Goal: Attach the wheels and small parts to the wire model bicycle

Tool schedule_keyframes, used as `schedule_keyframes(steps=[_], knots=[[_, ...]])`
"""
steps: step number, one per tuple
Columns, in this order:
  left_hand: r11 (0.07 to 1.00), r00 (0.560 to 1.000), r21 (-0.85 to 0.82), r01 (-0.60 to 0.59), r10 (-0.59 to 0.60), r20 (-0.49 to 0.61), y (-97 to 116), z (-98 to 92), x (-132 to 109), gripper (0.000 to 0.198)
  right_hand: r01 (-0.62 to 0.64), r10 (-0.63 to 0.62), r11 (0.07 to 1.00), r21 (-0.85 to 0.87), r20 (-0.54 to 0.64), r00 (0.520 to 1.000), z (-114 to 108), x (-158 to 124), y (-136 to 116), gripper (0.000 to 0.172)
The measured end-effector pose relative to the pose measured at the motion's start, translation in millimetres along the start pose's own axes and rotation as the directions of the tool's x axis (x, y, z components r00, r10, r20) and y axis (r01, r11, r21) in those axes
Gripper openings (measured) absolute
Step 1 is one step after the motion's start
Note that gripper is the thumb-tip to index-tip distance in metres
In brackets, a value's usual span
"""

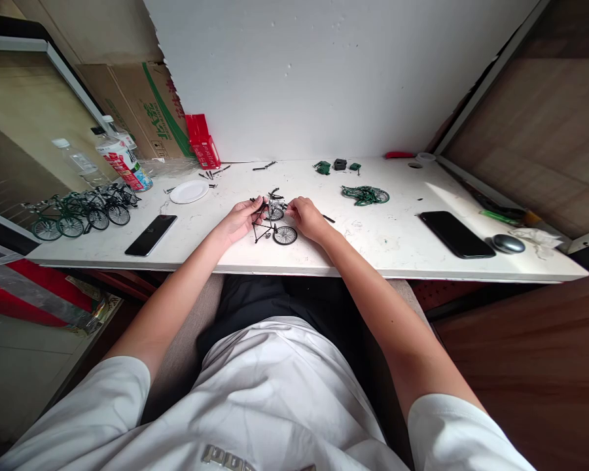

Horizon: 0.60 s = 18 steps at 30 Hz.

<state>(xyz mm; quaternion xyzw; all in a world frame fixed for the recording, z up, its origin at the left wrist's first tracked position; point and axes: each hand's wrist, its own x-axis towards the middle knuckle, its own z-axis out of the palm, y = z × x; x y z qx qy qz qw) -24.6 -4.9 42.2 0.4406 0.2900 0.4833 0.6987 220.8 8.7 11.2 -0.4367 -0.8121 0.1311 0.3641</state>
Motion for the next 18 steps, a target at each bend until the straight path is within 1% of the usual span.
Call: schedule_keyframes(steps=[7,18], knots=[[1.0,1.0,0.004,0.016,-0.016,-0.02,0.8,2.3,-0.8,0.033,-0.015,0.016,1.0,0.011,-0.008,1.0,-0.8,0.3,-2.1,0.017],[1.0,1.0,0.015,0.014,-0.014,-0.002,-1.2,-1.3,1.6,0.032,-0.015,0.015,1.0,0.01,-0.003,1.0,-0.6,0.0,-1.3,0.017]])
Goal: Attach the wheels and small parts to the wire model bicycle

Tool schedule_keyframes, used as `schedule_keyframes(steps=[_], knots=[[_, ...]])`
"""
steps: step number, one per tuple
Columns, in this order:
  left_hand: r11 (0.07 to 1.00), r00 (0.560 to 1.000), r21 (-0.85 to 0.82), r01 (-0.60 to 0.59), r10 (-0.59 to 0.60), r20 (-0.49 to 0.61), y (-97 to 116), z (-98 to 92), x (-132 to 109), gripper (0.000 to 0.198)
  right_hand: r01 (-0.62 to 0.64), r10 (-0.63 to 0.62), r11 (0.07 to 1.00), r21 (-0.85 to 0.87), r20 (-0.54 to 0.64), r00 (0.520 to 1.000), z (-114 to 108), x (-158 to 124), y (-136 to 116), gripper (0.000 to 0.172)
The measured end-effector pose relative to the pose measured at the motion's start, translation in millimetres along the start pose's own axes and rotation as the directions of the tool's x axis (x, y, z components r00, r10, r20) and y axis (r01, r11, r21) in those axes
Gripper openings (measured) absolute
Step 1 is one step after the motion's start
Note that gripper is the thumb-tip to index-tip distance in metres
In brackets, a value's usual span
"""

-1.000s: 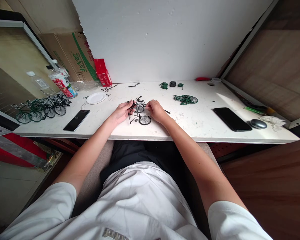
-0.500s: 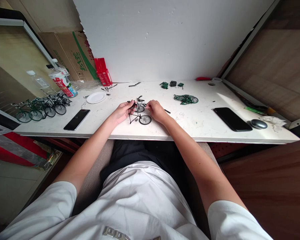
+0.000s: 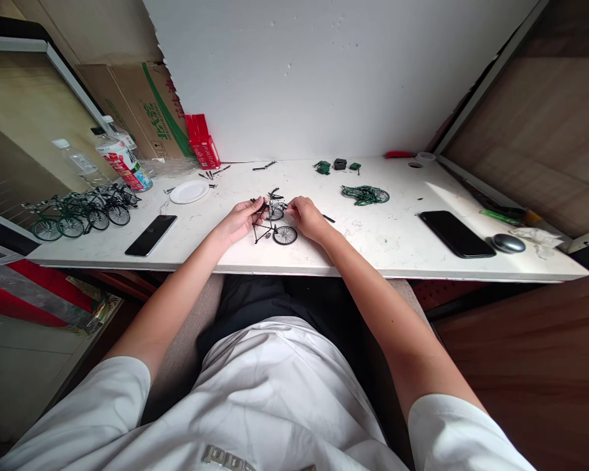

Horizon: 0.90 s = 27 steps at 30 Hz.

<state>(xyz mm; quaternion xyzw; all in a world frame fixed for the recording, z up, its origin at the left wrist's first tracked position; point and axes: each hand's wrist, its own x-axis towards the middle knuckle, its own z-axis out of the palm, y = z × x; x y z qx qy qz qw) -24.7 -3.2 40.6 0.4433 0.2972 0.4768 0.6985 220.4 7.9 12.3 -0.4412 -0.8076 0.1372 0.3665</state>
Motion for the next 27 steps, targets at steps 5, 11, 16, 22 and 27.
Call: schedule_keyframes(steps=[5,11,16,22,27], knots=[[1.0,1.0,-0.006,0.007,-0.008,-0.01,1.0,1.1,-1.1,0.031,0.003,-0.003,1.0,0.002,-0.007,1.0,0.8,0.4,-0.6,0.017],[1.0,1.0,0.002,0.014,-0.014,-0.006,0.9,1.0,-0.9,0.032,0.023,-0.023,1.0,-0.01,-0.001,1.0,0.3,0.3,-0.9,0.016],[1.0,1.0,0.008,0.017,-0.017,-0.007,0.1,-0.1,0.0,0.033,0.013,-0.013,1.0,-0.013,0.002,1.0,0.2,0.0,-1.1,0.015],[0.999,1.0,0.017,0.028,-0.028,-0.009,-1.4,-2.0,1.8,0.035,0.013,-0.013,1.0,-0.023,0.014,1.0,0.1,0.1,-1.7,0.015],[0.999,0.999,0.032,0.034,-0.034,-0.006,-2.8,-3.4,2.9,0.038,0.005,-0.005,1.0,-0.024,0.023,1.0,-0.5,0.3,-1.7,0.014]])
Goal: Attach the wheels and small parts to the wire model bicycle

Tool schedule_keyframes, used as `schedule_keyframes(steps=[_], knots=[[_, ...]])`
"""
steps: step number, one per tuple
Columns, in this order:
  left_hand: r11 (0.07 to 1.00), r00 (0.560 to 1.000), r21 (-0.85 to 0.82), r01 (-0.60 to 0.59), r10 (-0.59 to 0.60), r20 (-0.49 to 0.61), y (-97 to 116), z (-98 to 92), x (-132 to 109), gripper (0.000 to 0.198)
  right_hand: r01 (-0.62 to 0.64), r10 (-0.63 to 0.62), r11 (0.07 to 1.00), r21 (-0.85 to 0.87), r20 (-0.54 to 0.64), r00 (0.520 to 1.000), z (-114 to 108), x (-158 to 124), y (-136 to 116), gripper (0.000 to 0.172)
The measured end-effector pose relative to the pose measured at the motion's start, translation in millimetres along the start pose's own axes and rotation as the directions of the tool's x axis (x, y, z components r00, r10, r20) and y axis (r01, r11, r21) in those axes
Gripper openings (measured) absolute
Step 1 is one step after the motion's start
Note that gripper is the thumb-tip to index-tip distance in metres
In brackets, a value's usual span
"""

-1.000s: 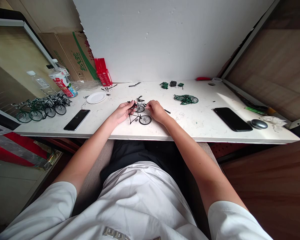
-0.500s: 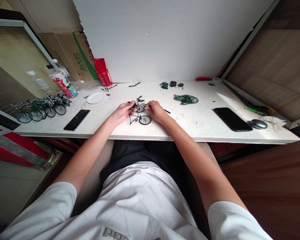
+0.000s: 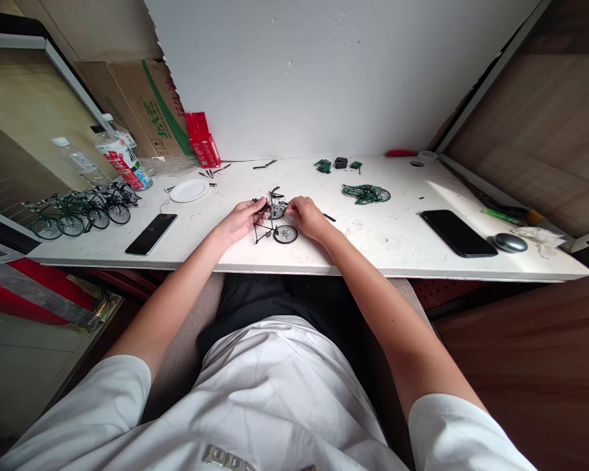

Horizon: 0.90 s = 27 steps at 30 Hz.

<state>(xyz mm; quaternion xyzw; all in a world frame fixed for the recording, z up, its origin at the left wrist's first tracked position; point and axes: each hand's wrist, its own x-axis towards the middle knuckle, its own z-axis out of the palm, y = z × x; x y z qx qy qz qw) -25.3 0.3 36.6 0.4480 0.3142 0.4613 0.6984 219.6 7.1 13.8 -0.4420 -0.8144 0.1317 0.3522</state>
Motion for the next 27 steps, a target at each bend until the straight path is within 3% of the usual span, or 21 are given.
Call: schedule_keyframes(steps=[27], knots=[[0.997,0.999,0.071,0.012,-0.014,0.034,-3.0,-2.3,0.9,0.037,0.012,-0.012,0.999,-0.036,-0.003,1.0,3.9,1.1,6.5,0.007]])
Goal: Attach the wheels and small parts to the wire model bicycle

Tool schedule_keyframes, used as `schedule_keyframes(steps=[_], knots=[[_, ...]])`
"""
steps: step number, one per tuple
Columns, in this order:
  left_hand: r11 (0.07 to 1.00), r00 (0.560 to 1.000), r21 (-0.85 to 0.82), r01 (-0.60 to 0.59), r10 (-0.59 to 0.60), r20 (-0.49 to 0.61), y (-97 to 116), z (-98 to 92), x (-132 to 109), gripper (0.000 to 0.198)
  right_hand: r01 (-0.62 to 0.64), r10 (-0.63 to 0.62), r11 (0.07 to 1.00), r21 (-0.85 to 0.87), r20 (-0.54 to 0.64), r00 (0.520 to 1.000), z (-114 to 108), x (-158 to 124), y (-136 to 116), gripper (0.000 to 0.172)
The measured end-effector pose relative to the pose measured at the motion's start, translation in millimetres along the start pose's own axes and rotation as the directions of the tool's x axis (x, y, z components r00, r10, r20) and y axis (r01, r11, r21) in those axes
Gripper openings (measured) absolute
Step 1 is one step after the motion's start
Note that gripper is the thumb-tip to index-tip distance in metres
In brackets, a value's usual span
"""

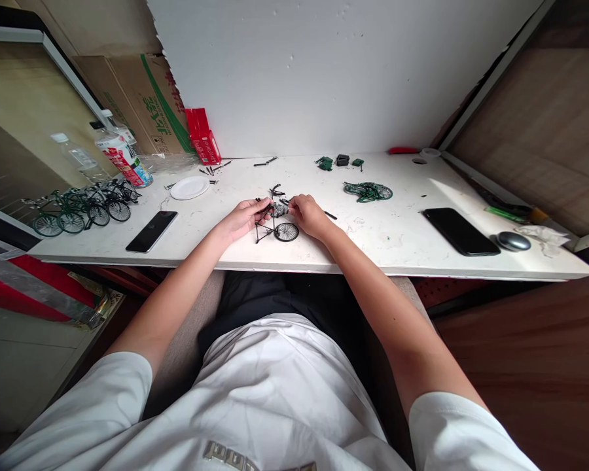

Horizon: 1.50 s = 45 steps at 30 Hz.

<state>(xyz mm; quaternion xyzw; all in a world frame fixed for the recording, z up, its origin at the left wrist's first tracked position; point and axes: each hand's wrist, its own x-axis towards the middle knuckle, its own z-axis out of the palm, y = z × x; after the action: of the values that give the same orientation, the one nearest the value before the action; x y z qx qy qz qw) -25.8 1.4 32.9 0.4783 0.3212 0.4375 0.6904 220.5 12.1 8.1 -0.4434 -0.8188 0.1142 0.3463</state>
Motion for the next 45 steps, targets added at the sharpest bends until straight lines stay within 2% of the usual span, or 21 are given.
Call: schedule_keyframes(steps=[22,45], knots=[[1.0,1.0,0.026,0.011,-0.01,-0.016,4,8.2,-7,0.03,-0.029,0.03,0.999,-0.018,0.058,0.998,-1,-1,2,0.009],[0.998,1.0,0.069,0.007,-0.007,0.007,3,9.6,-7,0.033,-0.039,0.042,0.998,-0.048,0.077,0.996,-4,-1,-3,0.016]])
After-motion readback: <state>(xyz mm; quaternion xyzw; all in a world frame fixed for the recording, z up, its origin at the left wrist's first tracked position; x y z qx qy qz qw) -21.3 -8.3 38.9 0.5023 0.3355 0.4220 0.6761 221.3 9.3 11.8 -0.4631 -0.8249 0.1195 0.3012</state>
